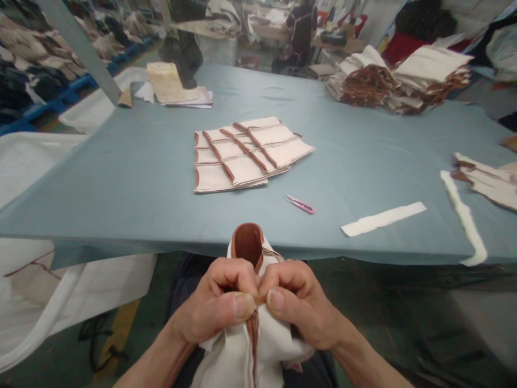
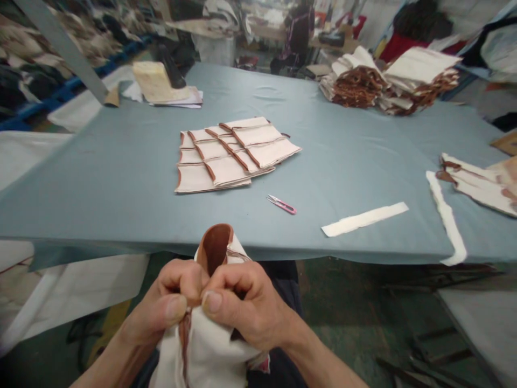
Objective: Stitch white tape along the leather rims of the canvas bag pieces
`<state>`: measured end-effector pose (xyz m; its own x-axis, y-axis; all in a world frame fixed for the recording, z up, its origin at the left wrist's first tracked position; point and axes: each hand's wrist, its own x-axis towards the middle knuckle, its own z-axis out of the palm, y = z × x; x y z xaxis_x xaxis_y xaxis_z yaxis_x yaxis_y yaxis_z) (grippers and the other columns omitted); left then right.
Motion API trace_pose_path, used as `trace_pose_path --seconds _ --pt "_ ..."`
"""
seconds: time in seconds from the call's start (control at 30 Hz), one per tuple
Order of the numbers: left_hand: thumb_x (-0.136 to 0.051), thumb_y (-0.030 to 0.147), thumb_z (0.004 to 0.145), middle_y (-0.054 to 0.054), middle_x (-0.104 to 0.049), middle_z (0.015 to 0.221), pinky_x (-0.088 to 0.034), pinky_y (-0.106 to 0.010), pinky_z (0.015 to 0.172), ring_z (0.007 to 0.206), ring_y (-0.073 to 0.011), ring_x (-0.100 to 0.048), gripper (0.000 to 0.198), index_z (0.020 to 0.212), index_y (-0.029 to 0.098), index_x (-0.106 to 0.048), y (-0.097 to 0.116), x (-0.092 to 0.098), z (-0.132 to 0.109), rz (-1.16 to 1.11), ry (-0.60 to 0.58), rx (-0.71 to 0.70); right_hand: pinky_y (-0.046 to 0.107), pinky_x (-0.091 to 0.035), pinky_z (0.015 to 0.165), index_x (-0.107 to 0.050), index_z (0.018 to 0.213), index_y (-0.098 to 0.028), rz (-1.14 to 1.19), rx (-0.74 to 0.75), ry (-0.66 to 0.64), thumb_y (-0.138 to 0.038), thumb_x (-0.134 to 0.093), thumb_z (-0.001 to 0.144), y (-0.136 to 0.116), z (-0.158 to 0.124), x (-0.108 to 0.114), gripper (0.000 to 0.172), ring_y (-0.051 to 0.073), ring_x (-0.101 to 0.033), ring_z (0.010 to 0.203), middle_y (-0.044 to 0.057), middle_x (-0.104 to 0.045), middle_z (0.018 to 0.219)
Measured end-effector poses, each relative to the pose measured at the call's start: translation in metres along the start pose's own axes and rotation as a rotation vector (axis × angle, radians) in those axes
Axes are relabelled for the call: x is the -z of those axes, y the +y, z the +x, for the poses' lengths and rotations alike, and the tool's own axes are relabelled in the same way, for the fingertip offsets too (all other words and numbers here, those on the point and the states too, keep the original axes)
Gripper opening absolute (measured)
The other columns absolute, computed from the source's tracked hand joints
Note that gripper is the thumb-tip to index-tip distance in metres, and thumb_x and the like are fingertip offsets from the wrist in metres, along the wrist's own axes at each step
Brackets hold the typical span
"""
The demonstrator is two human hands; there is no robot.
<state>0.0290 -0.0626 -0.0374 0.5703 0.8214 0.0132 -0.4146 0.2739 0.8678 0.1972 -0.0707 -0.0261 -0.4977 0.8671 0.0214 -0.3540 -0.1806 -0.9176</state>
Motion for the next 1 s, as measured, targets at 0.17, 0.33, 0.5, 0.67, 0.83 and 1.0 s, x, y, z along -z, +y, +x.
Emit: trace_pose_path --seconds 0.17,0.33,0.5,0.67,0.83,1.0 --pt "-0.076 0.059 0.085 0.003 -0.046 0.060 -0.030 -0.022 0.050 0.052 -0.0084 -0.039 0.054 0.063 0.017 -0.050 0.003 0.014 0.001 0.073 -0.063 -0.005 0.021 -0.021 0.045 -0.047 0.063 -0.019 -0.019 0.001 -0.015 -0.054 -0.071 0.091 -0.002 0.005 0.003 0.050 0.006 -0.026 0.050 -0.007 -0.036 0.054" --pt "-0.074 0.049 0.093 0.000 -0.054 0.068 -0.036 -0.022 0.058 0.062 -0.0101 -0.045 0.042 0.071 0.014 -0.062 0.019 0.019 0.003 0.223 -0.146 -0.016 0.022 -0.017 0.045 -0.044 0.060 -0.020 -0.059 -0.033 -0.008 -0.063 -0.074 0.084 -0.003 0.009 0.008 0.058 0.006 -0.022 0.050 -0.009 -0.031 0.054" --pt "-0.066 0.043 0.100 -0.001 -0.059 0.069 -0.036 -0.021 0.058 0.062 -0.0108 -0.047 0.035 0.081 0.014 -0.067 0.029 0.015 0.004 0.420 -0.197 -0.026 0.023 -0.016 0.046 -0.036 0.058 -0.021 -0.211 -0.109 -0.010 -0.062 -0.077 0.082 -0.011 0.004 0.007 0.063 0.006 -0.022 0.052 -0.009 -0.029 0.055" --pt "-0.073 0.043 0.094 0.001 -0.055 0.062 -0.033 -0.021 0.053 0.056 -0.0090 -0.042 0.038 0.071 0.014 -0.064 0.022 0.007 0.006 0.307 -0.187 -0.053 0.024 -0.016 0.046 -0.032 0.059 -0.022 -0.330 0.035 0.055 -0.065 -0.065 0.091 -0.005 -0.007 -0.001 0.063 0.006 -0.022 0.051 -0.008 -0.026 0.057" --pt "-0.075 0.056 0.089 0.002 -0.049 0.060 -0.032 -0.023 0.053 0.054 -0.0088 -0.038 0.050 0.066 0.015 -0.059 0.006 0.006 0.007 0.241 -0.091 -0.024 0.023 -0.018 0.044 -0.031 0.058 -0.022 -0.322 0.156 0.089 -0.065 -0.058 0.096 0.002 -0.006 0.001 0.063 0.006 -0.022 0.049 -0.008 -0.026 0.054" --pt "-0.074 0.060 0.088 0.001 -0.051 0.065 -0.033 -0.022 0.053 0.057 -0.0099 -0.043 0.050 0.070 0.015 -0.061 0.009 0.014 0.005 0.258 -0.088 0.041 0.023 -0.024 0.047 -0.046 0.063 -0.020 -0.479 0.197 0.076 -0.067 -0.063 0.092 -0.002 -0.002 0.017 0.058 0.007 -0.031 0.050 -0.007 -0.040 0.055"
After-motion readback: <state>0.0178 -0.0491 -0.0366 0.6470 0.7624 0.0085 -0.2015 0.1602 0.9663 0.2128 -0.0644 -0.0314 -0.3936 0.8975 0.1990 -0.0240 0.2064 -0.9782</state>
